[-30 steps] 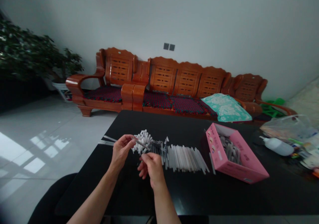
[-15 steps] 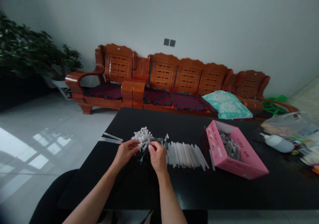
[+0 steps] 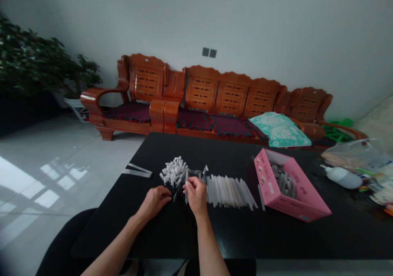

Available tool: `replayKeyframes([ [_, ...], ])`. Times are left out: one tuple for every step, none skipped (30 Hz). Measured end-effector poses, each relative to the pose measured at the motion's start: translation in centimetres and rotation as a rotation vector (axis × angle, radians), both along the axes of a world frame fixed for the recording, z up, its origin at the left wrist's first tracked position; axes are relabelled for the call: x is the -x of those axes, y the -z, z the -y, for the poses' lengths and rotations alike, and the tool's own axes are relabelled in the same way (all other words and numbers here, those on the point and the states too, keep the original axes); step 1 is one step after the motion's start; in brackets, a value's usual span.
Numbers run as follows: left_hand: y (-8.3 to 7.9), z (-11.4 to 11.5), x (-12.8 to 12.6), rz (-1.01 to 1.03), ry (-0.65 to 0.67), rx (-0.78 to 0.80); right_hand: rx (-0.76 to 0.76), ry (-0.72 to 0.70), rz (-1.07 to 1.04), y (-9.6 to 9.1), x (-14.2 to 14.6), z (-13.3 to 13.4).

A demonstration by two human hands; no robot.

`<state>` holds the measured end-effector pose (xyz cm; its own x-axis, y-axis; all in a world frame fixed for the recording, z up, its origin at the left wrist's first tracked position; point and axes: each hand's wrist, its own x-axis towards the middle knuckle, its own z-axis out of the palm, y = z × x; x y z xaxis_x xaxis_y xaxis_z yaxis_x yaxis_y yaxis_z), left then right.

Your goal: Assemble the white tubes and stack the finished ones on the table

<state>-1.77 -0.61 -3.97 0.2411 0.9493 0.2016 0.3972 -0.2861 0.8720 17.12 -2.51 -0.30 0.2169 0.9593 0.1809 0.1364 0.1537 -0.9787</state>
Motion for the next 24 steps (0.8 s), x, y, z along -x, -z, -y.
replayKeyframes([
  [-0.1,-0.1,0.1,0.038,-0.02,0.048,-0.001,-0.014,0.016,0.1,0.1,0.1],
  [-0.3,-0.3,0.1,0.098,-0.045,0.12,-0.002,-0.029,0.037,0.1,0.2,0.3],
  [-0.5,-0.4,0.2,0.181,-0.069,0.204,-0.004,-0.043,0.059,0.2,0.3,0.4],
  [-0.9,-0.6,0.2,0.286,-0.087,0.287,-0.009,-0.057,0.081,0.2,0.5,0.6],
  [-1.3,-0.7,0.2,0.401,-0.094,0.356,-0.017,-0.071,0.104,0.1,0.6,0.7],
  [-1.8,-0.9,0.3,0.515,-0.092,0.404,-0.031,-0.086,0.129,0.0,0.7,0.8],
  [-2.3,-1.0,0.3,0.615,-0.084,0.432,-0.049,-0.102,0.157,-0.2,0.9,0.9],
  [-2.7,-1.1,0.3,0.689,-0.071,0.447,-0.072,-0.115,0.188,-0.5,1.0,1.0],
  [-3.1,-1.2,0.4,0.738,-0.055,0.458,-0.1,-0.125,0.223,-0.8,1.1,1.1],
  [-3.4,-1.3,0.4,0.767,-0.044,0.464,-0.129,-0.13,0.258,-1.2,1.2,1.1],
  [-3.6,-1.3,0.4,0.785,-0.034,0.467,-0.155,-0.132,0.29,-1.5,1.3,1.1],
  [-3.8,-1.3,0.4,0.796,-0.024,0.47,-0.178,-0.131,0.318,-1.8,1.3,1.1],
  [-3.9,-1.3,0.4,0.805,-0.014,0.473,-0.195,-0.129,0.343,-2.1,1.4,1.1],
  [-3.9,-1.3,0.4,0.811,-0.006,0.476,-0.208,-0.13,0.366,-2.3,1.4,1.1],
  [-4.0,-1.3,0.4,0.816,-0.002,0.478,-0.215,-0.133,0.384,-2.4,1.4,1.1],
  [-4.0,-1.3,0.3,0.819,0.002,0.481,-0.219,-0.136,0.397,-2.5,1.4,1.1],
  [-4.1,-1.3,0.3,0.821,0.005,0.482,-0.222,-0.138,0.406,-2.5,1.4,1.1],
  [-4.1,-1.3,0.3,0.822,0.005,0.481,-0.223,-0.142,0.412,-2.5,1.4,1.1],
  [-4.2,-1.3,0.3,0.824,0.006,0.481,-0.223,-0.143,0.415,-2.5,1.4,1.1],
  [-4.2,-1.3,0.3,0.826,0.007,0.481,-0.223,-0.143,0.417,-2.4,1.4,1.1],
  [-4.3,-1.3,0.3,0.827,0.008,0.482,-0.222,-0.143,0.419,-2.4,1.4,1.1],
  [-4.3,-1.3,0.2,0.827,0.01,0.485,-0.221,-0.143,0.422,-2.3,1.4,1.1],
  [-4.4,-1.3,0.2,0.824,0.011,0.488,-0.221,-0.142,0.424,-2.3,1.4,1.1],
  [-4.4,-1.3,0.2,0.817,0.011,0.491,-0.221,-0.142,0.426,-2.3,1.4,1.1],
])
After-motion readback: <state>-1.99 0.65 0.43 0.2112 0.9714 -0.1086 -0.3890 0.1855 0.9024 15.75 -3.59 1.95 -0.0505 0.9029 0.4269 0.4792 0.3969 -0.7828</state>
